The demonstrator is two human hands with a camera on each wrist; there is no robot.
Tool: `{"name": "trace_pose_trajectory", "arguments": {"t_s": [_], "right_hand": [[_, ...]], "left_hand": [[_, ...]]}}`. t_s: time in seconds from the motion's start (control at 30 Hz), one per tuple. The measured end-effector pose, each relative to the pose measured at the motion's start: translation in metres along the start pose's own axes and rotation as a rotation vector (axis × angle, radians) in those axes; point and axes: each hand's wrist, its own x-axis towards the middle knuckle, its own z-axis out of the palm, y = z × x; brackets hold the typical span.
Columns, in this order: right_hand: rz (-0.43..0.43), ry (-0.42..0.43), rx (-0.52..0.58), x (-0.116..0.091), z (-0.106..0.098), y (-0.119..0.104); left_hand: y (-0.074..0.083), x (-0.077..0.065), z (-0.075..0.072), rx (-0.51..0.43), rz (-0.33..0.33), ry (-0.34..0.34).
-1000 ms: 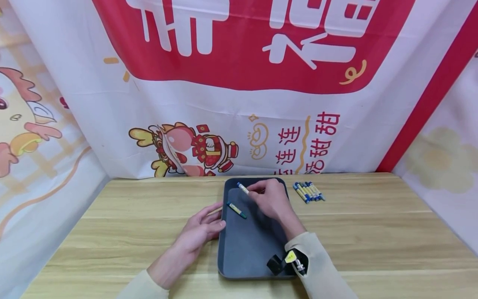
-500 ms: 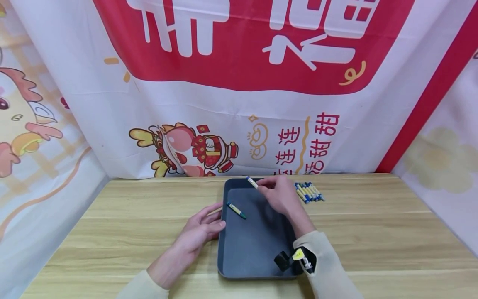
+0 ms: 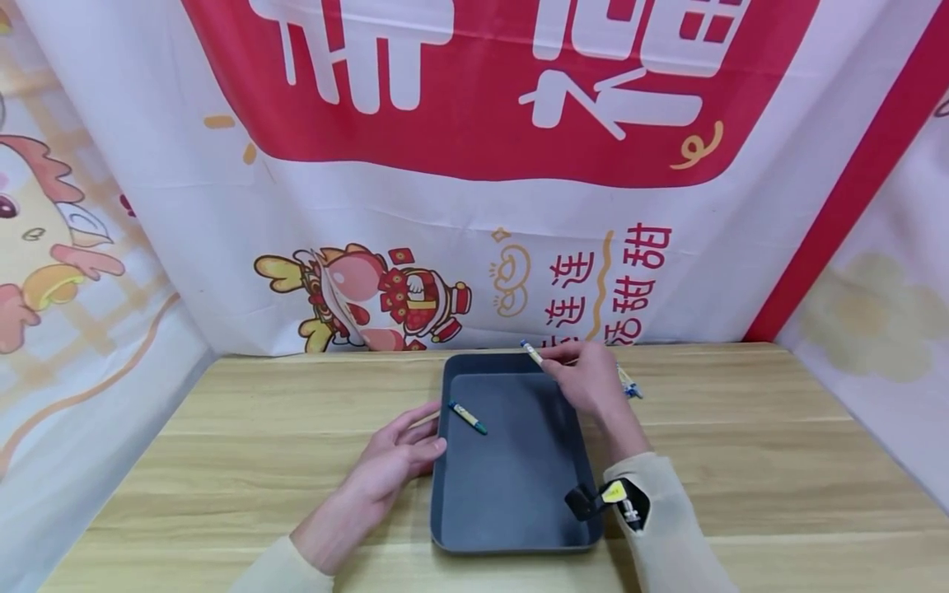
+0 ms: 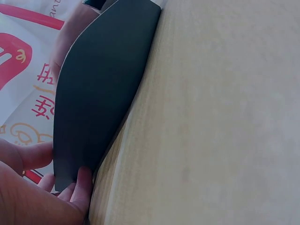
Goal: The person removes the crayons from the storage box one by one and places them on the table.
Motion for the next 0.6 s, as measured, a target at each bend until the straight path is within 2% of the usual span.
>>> {"name": "trace_pose_trajectory", "arguments": {"t_s": [0.4, 0.6], "right_hand": [[-0.033, 0.058, -0.026, 0.007, -0.014, 0.016], [-0.010, 0.079, -0.051, 0.010, -0.025, 0.028]], "left_hand": [[0.000, 0.000, 0.000, 0.007, 0.005, -0.003], [-0.001, 0.000, 0.000, 0.004, 0.002, 0.001]]}}
